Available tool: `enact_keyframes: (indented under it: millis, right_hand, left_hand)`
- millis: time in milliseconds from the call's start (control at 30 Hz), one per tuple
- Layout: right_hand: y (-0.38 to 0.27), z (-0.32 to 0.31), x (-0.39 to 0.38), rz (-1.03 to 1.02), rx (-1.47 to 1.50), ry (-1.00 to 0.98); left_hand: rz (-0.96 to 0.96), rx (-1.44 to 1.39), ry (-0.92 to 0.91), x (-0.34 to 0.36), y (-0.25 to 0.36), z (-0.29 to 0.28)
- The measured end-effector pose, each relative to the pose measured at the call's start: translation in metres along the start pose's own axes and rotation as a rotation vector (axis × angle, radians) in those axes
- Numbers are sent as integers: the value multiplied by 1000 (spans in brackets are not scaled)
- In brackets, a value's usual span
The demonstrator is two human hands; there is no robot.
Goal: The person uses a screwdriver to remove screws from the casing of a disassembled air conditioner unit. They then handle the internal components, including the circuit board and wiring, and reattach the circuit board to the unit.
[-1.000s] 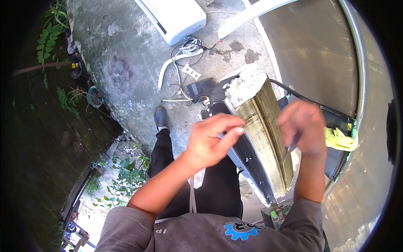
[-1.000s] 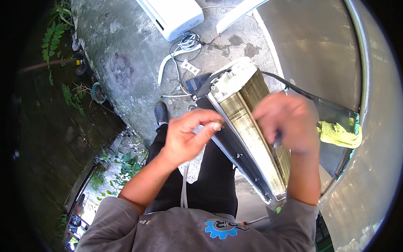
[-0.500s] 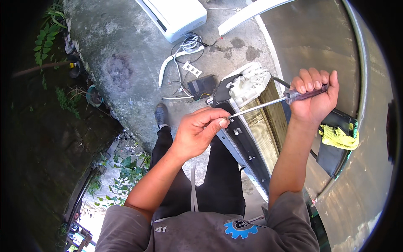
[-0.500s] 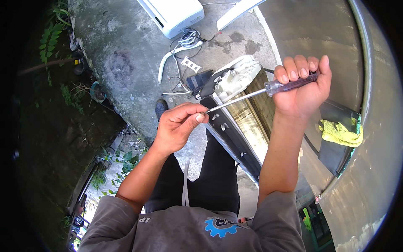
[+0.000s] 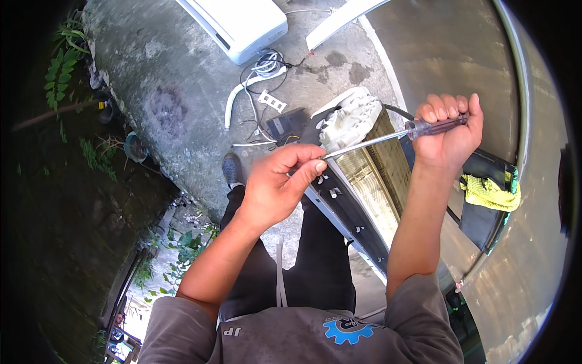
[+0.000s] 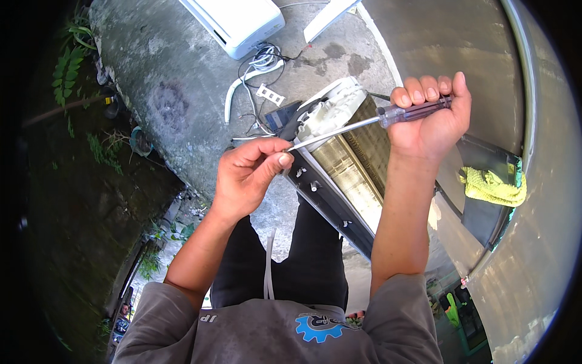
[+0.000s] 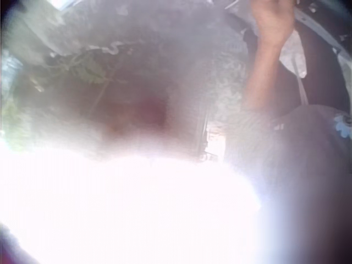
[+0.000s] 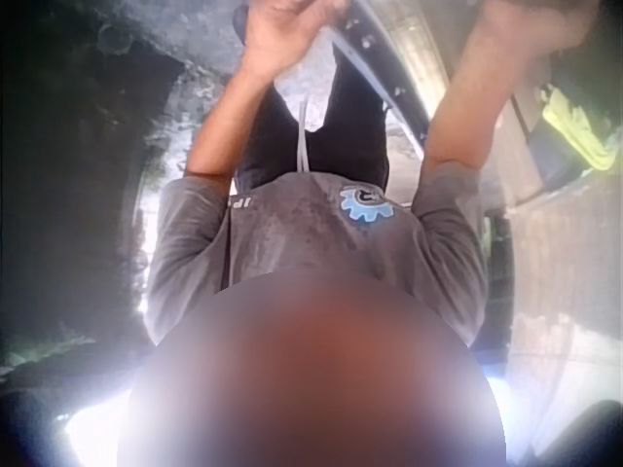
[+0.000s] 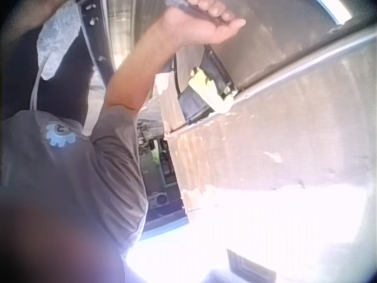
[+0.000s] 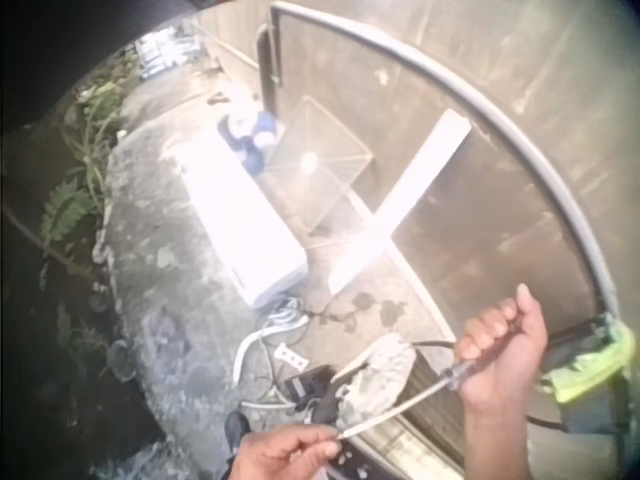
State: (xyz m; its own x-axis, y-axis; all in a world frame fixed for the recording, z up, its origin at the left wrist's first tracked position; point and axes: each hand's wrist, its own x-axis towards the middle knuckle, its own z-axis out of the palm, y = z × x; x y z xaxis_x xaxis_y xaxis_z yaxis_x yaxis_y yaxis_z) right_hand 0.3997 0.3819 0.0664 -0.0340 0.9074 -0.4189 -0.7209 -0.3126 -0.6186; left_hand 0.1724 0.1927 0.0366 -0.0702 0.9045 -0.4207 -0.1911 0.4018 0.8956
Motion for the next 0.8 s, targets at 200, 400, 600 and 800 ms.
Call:
enact_keyframes:
  millis: [200,400,600,800]
  right_hand:
    - [1,2,12,-36,-75,45]
    - [22,8,47,-38,-246,-57]
    - [48,7,54,-28,-312,-77]
    - [49,5,56,-19,-304,-92]
  left_hand:
    - [15,213,19,28,1,0]
    - [-119,236,-389,100,-16,-12]
    - [-245,120,-484,112,-28,-14]
    - [-300,32,-427,107,-35,-12]
